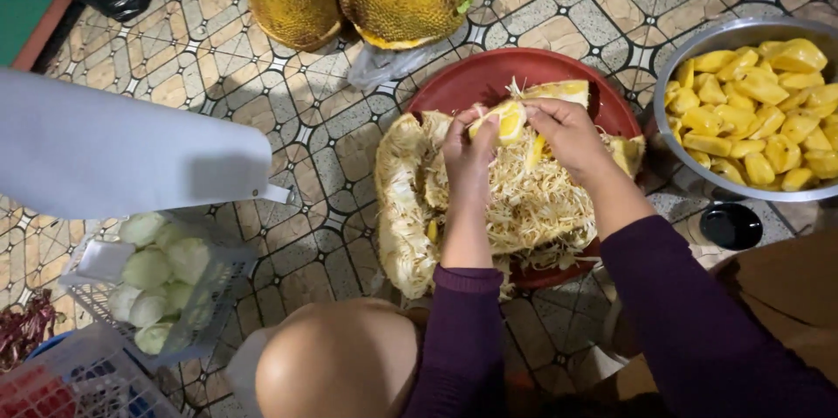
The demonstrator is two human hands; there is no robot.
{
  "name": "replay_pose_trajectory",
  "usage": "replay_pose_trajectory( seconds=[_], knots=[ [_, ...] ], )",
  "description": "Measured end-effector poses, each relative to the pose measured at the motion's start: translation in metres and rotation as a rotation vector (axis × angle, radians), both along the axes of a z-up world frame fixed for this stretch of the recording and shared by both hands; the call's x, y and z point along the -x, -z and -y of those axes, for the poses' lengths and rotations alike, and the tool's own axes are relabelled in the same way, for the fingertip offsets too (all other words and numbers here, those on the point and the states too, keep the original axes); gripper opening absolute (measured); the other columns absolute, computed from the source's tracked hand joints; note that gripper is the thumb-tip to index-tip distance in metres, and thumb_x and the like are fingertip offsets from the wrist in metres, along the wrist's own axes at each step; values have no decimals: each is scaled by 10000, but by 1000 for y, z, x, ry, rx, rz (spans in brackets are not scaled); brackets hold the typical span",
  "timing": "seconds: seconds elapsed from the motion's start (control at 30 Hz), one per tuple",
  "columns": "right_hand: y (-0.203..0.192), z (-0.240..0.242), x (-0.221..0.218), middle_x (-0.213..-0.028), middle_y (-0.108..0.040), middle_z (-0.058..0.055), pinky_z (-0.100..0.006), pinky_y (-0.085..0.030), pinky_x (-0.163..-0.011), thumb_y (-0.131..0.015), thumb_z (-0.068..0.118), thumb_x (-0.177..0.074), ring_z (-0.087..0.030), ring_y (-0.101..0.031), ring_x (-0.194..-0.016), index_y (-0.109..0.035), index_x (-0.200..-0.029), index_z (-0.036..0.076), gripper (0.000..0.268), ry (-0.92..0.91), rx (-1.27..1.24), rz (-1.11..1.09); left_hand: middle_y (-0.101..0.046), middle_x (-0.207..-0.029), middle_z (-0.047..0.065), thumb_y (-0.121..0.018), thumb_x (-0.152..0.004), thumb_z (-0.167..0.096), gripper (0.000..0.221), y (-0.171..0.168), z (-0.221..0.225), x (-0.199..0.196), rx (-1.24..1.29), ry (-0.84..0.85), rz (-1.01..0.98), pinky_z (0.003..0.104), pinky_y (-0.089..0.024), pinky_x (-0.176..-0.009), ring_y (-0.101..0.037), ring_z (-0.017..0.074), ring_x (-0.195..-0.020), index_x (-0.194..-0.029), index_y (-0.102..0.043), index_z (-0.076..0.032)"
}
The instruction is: Manually extracting edible yellow pods from a halved jackfruit and placing them into a large metal bowl.
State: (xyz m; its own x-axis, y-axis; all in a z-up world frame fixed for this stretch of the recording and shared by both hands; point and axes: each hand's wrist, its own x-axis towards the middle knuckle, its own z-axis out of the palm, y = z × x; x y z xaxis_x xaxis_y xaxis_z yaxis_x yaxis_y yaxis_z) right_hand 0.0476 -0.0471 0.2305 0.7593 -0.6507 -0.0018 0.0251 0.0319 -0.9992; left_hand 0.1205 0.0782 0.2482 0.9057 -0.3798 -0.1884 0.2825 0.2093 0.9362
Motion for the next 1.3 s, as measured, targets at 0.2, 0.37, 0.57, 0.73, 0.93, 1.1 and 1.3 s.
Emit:
replay_pose_trajectory(
  seconds=[0.2,0.37,0.57,0.73,0.93,1.1,1.3],
  knots=[
    [-44,-4,-29,-795,-604,2,-170,-517,-465,-759,-7,-860,-57,-609,-628,-696,-1211,3,357,-100,142,38,-642,-1037,77,-887,-753,-158,459,2,23,-42,132,-174,-219,266,-571,-620,-671,174,-834,-1149,-657,-126],
    [-113,19,-38,-917,-752,-103,-391,-564,-676,-543,294,-992,-243,-706,-817,-696,-1141,123,273,-113,733,-371,-675,-1048,204,-804,-855,-292,440,-70,52,-40,26,-147,-143,397,-561,-747,-685,285,-941,-1150,-652,-3],
    [-121,-10,-20,-957,-748,-139,-546,-563,-844,-379,438,-1055,-395,-733,-987,-630,-1086,199,348,-132,1059,-686,-674,-1137,163,-636,-971,-462,499,-116,12,-24,-239,-8,139,376,-541,-893,-653,252,-1093,-1225,-616,-33],
    [-82,-10,-45,-803,-604,-46,-251,-514,-499,-481,292,-1087,-165,-614,-663,-667,-1084,85,278,101,16,-102,-636,-1281,253,-659,-913,-635,907,-89,5,-42,-217,209,-22,445,-613,-784,-700,328,-1084,-1558,-373,-65],
    [-97,12,-30,-865,-635,-67,-396,-590,-501,-600,315,-964,-232,-635,-763,-669,-1070,154,205,298,-373,-171,-657,-812,65,-643,-927,-648,597,-76,-13,-27,239,530,-152,264,-547,-491,-676,166,-653,-1121,-624,-84],
    [-65,72,-24,-808,-564,-95,-354,-526,-384,-496,211,-1008,-232,-634,-634,-632,-1013,86,185,554,-161,-61,-607,-790,99,-658,-999,-547,430,-54,-5,-35,72,747,-239,350,-595,-506,-659,235,-614,-1223,-623,-181],
    [-129,24,-2,-1041,-818,18,-395,-610,-872,-722,346,-894,-242,-750,-1064,-686,-1323,480,450,-52,651,-928,-631,-847,146,-748,-888,-168,383,-48,-14,-41,-81,660,-257,261,-530,-393,-641,226,-554,-1221,-570,-103]
  ],
)
